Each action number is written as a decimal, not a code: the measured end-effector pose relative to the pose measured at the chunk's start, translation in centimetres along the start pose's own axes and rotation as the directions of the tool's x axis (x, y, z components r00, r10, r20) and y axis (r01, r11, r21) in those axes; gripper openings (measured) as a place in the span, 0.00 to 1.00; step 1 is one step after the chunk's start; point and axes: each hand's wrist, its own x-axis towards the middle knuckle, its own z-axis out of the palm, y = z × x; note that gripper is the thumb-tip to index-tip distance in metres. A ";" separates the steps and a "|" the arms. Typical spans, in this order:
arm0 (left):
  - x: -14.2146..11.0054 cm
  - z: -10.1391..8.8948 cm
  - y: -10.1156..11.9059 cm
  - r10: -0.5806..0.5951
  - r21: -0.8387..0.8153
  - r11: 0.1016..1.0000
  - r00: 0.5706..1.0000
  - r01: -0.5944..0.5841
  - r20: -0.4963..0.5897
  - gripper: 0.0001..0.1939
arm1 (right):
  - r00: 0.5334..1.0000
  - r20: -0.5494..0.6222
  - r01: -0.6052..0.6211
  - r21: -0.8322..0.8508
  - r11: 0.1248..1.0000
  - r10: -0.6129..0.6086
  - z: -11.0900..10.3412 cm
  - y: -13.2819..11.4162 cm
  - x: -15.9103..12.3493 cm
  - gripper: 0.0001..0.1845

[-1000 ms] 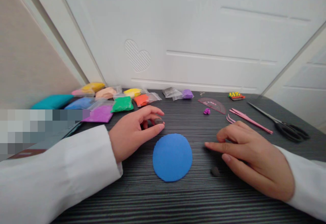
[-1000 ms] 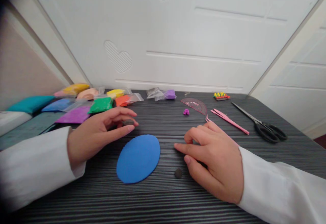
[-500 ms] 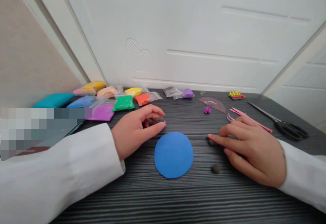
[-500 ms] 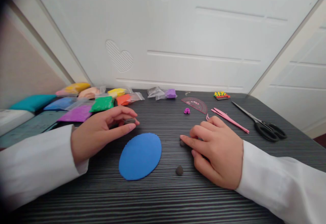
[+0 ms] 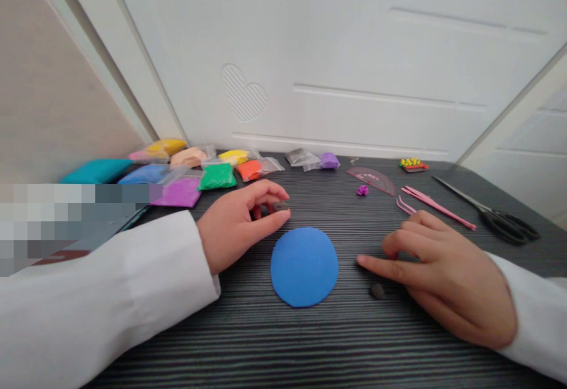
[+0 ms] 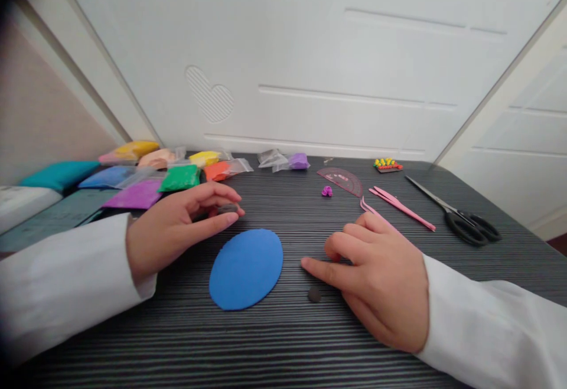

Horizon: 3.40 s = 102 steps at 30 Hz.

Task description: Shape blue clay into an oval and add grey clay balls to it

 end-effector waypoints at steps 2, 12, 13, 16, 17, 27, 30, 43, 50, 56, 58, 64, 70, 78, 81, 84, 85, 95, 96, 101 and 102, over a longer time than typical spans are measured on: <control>0.0 0.0 0.0 0.001 -0.005 1.000 1.000 -0.001 0.000 0.14 | 1.000 -0.002 -0.028 -0.002 1.000 0.028 0.1 0.0 0.1 0.24; 0.1 0.0 -0.2 0.001 -0.029 1.000 1.000 -0.001 0.001 0.14 | 0.999 -0.021 -0.033 -0.020 0.999 0.033 0.3 -0.1 0.1 0.23; 0.1 0.0 -0.1 0.000 -0.030 1.000 1.000 0.000 0.005 0.14 | 0.999 -0.027 -0.040 -0.027 0.999 0.040 0.2 -0.1 0.1 0.23; 0.0 0.0 -0.1 -0.006 -0.026 1.000 1.000 0.006 0.014 0.14 | 0.999 -0.043 -0.011 -0.019 1.000 0.010 0.0 -0.1 0.0 0.22; 0.0 0.0 0.0 -0.009 -0.026 1.000 1.000 0.009 0.015 0.14 | 0.999 -0.040 0.004 -0.006 1.000 -0.004 0.0 -0.1 0.0 0.22; 0.0 0.0 0.1 -0.016 -0.026 1.000 1.000 0.016 0.015 0.14 | 0.999 -0.032 0.011 0.013 1.000 -0.011 0.1 -0.4 0.1 0.23; 0.1 0.0 0.1 -0.011 -0.023 1.000 1.000 0.012 0.006 0.14 | 1.000 -0.016 -0.019 0.011 1.000 0.019 0.2 -0.5 0.1 0.23; 0.0 0.0 0.1 -0.007 -0.019 1.000 1.000 0.007 0.006 0.15 | 0.997 -0.041 -0.073 -0.034 0.997 0.072 0.5 -0.4 -0.1 0.22; 0.0 0.0 -0.1 -0.001 -0.010 1.000 1.000 0.001 0.005 0.15 | 0.997 -0.028 -0.074 -0.044 0.996 0.073 0.6 -0.6 0.1 0.22; 0.1 0.0 0.0 -0.003 -0.013 1.000 1.000 0.003 0.006 0.15 | 0.993 -0.044 -0.110 -0.014 0.994 0.109 0.7 -0.2 0.0 0.22; 0.1 0.0 0.0 -0.004 -0.017 1.000 1.000 0.004 0.004 0.15 | 0.994 -0.048 -0.096 -0.010 0.995 0.096 0.6 -0.4 0.0 0.23; 0.0 0.0 0.1 -0.004 -0.006 1.000 1.000 0.004 0.000 0.15 | 0.999 -0.007 -0.032 -0.031 0.999 0.032 0.5 -0.2 0.0 0.24; 0.0 0.0 0.0 -0.005 -0.005 1.000 1.000 0.005 0.011 0.15 | 0.999 -0.051 0.013 -0.061 0.998 -0.016 0.1 -0.4 -0.1 0.19; 0.0 0.0 -0.1 0.001 -0.006 1.000 1.000 -0.001 0.012 0.15 | 1.000 -0.027 -0.006 -0.167 0.986 0.002 0.1 -0.3 0.0 0.17; 0.0 0.0 0.0 0.002 0.010 1.000 1.000 -0.002 0.015 0.15 | 0.999 -0.031 0.027 -0.140 0.990 -0.031 0.0 -0.7 0.1 0.18; 0.0 0.0 0.0 0.008 0.023 1.000 1.000 -0.008 0.019 0.15 | 1.000 -0.012 -0.010 -0.138 0.990 0.008 0.3 -0.8 0.2 0.20; 0.0 0.0 0.0 0.009 0.023 1.000 1.000 -0.009 0.016 0.15 | 1.000 -0.011 -0.029 -0.152 0.988 0.028 0.4 -0.8 0.2 0.20; 0.0 -0.1 -0.3 0.016 0.019 1.000 1.000 -0.016 0.023 0.15 | 0.998 -0.052 -0.035 -0.160 0.986 0.027 0.1 -0.1 -0.1 0.21; 0.1 -0.1 -0.4 0.016 0.020 1.000 1.000 -0.016 0.025 0.15 | 0.999 -0.045 -0.028 -0.149 0.988 0.022 0.1 -0.1 -0.2 0.22; 0.1 -0.1 -0.6 0.029 0.030 0.999 0.999 -0.030 0.031 0.15 | 0.998 -0.038 -0.043 -0.106 0.993 0.039 0.3 -0.1 -0.2 0.20; 0.1 -0.1 -0.6 0.029 0.028 0.999 0.999 -0.030 0.030 0.15 | 0.998 -0.045 -0.045 -0.103 0.994 0.041 0.3 0.0 -0.2 0.20</control>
